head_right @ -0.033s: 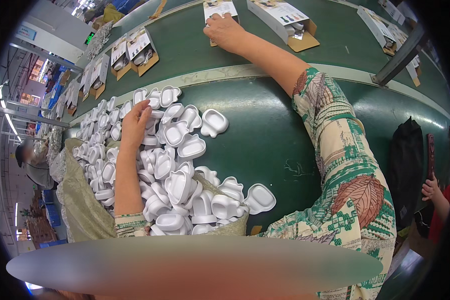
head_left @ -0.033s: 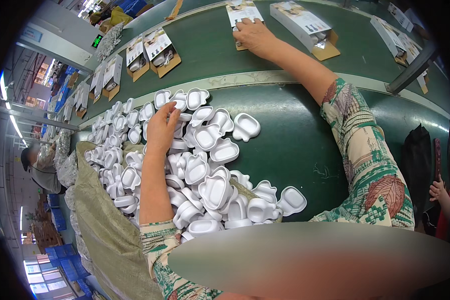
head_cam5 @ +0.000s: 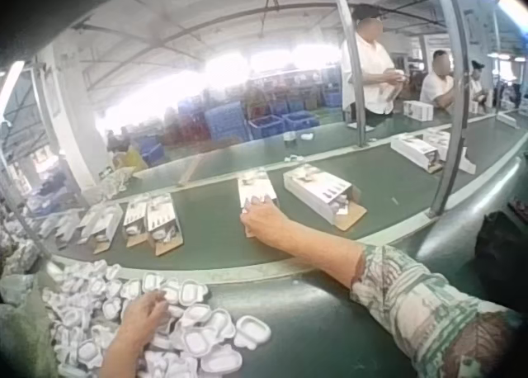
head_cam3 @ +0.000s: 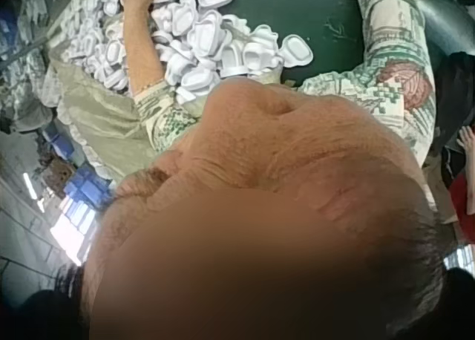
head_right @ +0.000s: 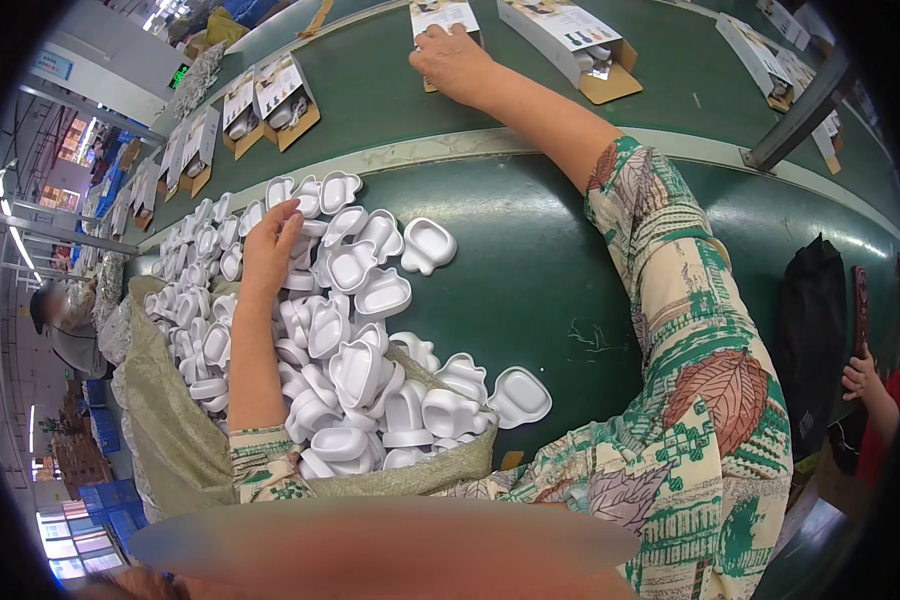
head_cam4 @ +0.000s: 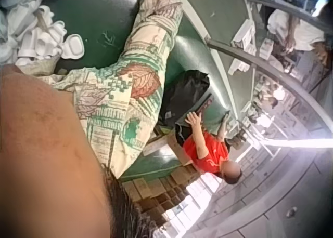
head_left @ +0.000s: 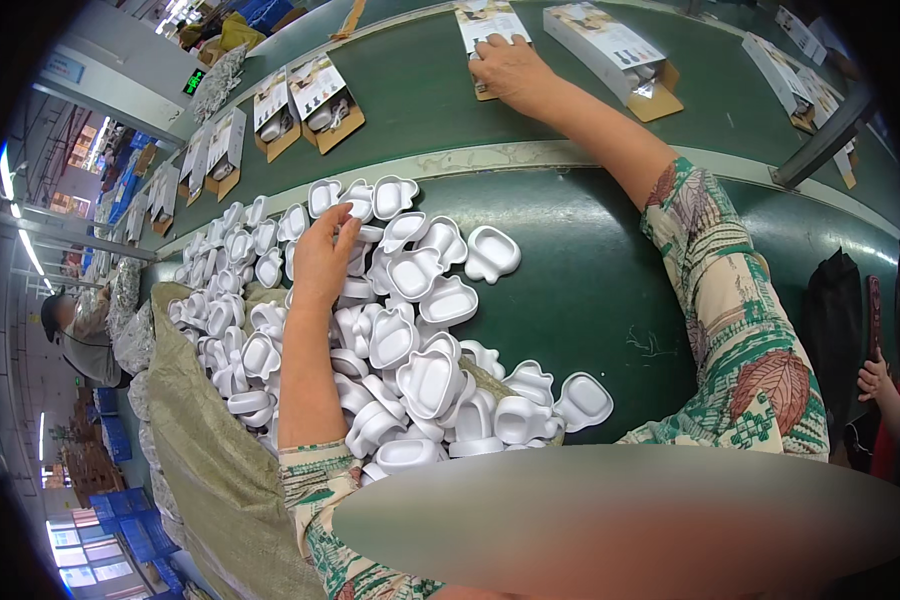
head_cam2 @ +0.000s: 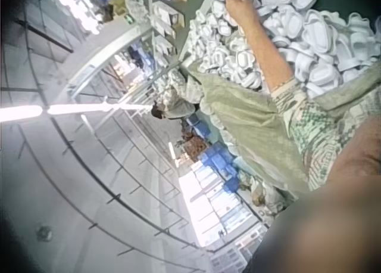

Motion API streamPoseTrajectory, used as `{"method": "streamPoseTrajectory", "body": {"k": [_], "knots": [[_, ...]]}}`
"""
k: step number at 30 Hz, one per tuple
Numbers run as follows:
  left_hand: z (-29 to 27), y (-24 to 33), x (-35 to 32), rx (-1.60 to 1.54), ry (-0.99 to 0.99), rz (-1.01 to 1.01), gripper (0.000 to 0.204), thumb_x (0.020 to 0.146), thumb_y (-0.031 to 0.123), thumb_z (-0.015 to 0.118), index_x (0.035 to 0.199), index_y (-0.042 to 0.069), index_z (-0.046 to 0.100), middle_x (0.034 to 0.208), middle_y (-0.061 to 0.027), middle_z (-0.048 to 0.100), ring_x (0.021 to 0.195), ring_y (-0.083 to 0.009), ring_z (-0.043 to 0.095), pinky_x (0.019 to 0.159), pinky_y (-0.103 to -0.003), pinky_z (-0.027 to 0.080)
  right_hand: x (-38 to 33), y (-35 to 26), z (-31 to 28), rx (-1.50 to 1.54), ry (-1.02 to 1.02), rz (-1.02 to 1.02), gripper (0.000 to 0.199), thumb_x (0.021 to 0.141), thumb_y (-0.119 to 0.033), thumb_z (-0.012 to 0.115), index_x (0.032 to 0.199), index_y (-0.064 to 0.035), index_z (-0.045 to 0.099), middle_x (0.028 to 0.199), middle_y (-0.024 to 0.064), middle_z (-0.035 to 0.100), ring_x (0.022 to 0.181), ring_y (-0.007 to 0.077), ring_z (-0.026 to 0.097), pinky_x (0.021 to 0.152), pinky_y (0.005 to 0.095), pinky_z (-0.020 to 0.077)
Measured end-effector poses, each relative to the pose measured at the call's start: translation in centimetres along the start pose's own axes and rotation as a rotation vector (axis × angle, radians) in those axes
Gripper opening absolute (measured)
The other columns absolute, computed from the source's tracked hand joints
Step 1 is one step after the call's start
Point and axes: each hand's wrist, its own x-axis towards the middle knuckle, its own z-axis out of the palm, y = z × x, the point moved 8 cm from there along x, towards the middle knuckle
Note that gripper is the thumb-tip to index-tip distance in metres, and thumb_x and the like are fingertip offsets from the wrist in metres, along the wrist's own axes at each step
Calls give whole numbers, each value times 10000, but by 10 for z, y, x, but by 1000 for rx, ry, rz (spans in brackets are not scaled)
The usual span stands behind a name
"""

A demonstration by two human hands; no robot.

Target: The person packages small white plastic pieces by picking them from a pile by hand and placing them into open boxes moving along a conveyor belt.

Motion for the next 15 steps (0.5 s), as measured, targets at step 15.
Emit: {"method": "streamPoseTrajectory", "body": {"k": [15], "knots": [[-1,0,0,39,13,21,352,877,271,570,1129,28,610,990,-143,668,898,-273,635,802,-356,481,-41,85,3,-124,8,285,99,807,-117,537,878,-86,599,946,82,579,961,272,554,741,438,455]]}}
